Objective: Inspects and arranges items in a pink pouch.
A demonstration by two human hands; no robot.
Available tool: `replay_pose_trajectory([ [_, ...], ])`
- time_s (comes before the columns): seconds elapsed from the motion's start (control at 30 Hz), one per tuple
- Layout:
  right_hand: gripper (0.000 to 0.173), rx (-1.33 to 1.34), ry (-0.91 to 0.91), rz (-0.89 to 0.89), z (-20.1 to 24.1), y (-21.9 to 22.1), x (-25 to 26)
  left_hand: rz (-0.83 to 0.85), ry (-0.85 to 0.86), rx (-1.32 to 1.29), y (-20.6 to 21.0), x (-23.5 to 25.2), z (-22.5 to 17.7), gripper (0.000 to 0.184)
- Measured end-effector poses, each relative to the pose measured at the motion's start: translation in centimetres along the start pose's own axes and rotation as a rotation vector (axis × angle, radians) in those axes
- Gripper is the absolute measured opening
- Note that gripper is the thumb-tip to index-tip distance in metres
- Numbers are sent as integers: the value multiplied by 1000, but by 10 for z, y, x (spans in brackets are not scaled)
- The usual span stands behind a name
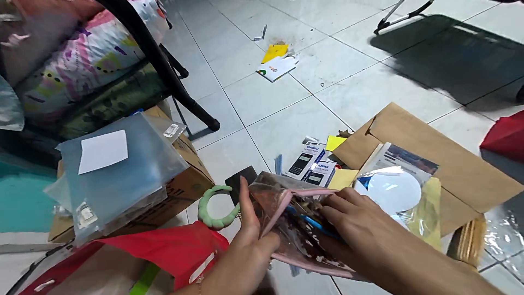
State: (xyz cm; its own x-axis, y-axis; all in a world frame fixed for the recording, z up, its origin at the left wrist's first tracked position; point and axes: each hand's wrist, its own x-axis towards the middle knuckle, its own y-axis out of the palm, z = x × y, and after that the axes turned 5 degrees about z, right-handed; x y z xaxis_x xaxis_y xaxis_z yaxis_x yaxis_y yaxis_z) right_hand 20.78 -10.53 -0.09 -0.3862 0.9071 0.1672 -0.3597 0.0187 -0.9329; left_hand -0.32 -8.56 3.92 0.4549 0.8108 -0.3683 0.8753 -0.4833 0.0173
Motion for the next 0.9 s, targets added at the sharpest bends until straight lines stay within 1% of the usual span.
replay_pose_trajectory([
  [0.07,20,13,-12,77,-5,-8,-2,31,-26,-42,0,1,1,105],
  [0.17,20,-8,15,135,-5,-17,-2,36,-16,-87,3,3,3,105],
  [0.27,17,-22,22,118,-7,-20,-1,28,-34,-119,3,4,4,106],
  [0.33,18,-3,52,147,-4,-26,-1,13,-44,-139,3,4,5,106],
  [0.5,17,-23,60,128,-4,-29,-1,7,-35,-195,4,4,6,106],
  [0.63,17,-9,91,198,-4,-37,-1,19,-59,-239,5,4,4,106],
  [0.7,19,-4,96,230,-4,-42,0,27,-98,-301,6,4,0,101],
  [0.8,19,-3,89,220,-2,-46,0,33,-166,-384,7,4,-4,89],
  [0.9,18,-17,78,219,-2,-47,1,28,-189,-404,7,5,-4,88],
])
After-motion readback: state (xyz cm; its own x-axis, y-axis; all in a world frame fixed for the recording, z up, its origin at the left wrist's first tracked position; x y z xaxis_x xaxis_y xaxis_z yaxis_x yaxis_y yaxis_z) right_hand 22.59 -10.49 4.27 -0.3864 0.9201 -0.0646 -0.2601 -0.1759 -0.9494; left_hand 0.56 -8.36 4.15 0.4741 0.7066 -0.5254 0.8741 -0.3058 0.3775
